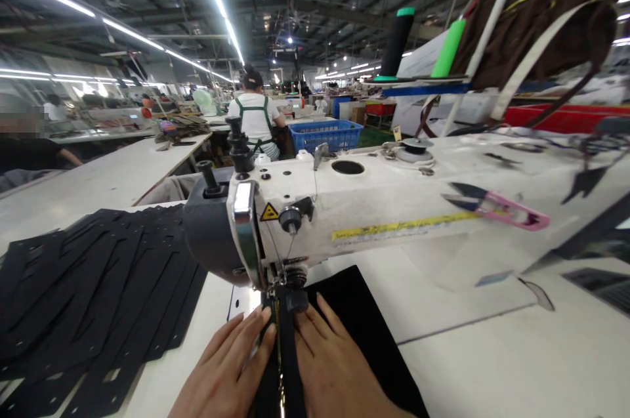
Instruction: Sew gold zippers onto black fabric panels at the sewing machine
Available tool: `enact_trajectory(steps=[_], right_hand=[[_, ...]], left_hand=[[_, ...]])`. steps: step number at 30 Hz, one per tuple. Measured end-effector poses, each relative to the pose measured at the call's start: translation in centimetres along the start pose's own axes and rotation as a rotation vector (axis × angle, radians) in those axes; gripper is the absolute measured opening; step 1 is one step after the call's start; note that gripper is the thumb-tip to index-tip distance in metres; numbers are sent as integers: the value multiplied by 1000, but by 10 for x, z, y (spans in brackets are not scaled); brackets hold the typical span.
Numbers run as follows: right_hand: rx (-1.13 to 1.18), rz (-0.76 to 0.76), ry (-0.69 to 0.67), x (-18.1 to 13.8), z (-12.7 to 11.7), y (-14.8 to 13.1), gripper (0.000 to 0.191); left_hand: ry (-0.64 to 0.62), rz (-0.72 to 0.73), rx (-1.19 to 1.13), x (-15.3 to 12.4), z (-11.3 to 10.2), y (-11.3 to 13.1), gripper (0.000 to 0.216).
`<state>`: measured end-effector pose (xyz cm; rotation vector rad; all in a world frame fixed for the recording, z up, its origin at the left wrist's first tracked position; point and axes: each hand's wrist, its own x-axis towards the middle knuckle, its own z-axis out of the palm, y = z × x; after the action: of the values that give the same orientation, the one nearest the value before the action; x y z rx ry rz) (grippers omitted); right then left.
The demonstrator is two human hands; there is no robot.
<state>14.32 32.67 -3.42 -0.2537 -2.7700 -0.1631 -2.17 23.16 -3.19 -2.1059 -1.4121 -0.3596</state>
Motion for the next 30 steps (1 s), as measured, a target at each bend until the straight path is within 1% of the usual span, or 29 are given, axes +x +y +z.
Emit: enact_trajectory(steps=[6, 11, 16, 21, 24, 30], right_hand=[[-7, -17, 30, 0, 3, 3, 59], [-11, 6, 97, -2, 8, 5, 59], [-12, 11, 82, -3, 9, 5, 58], [39, 43, 18, -2, 9, 3, 54], [66, 66, 24, -1, 10, 3, 55], [108, 36, 10, 0, 5, 6, 58]], left_hand=[[25, -18, -25, -1, 3, -1, 35], [33, -3, -34, -3, 8, -2, 32], [38, 11, -21, 0, 8, -4, 34], [-9, 7, -49, 1, 4, -4, 35], [-34, 5, -76, -2, 5, -4, 34], [-57, -12, -91, 0, 6, -3, 33]])
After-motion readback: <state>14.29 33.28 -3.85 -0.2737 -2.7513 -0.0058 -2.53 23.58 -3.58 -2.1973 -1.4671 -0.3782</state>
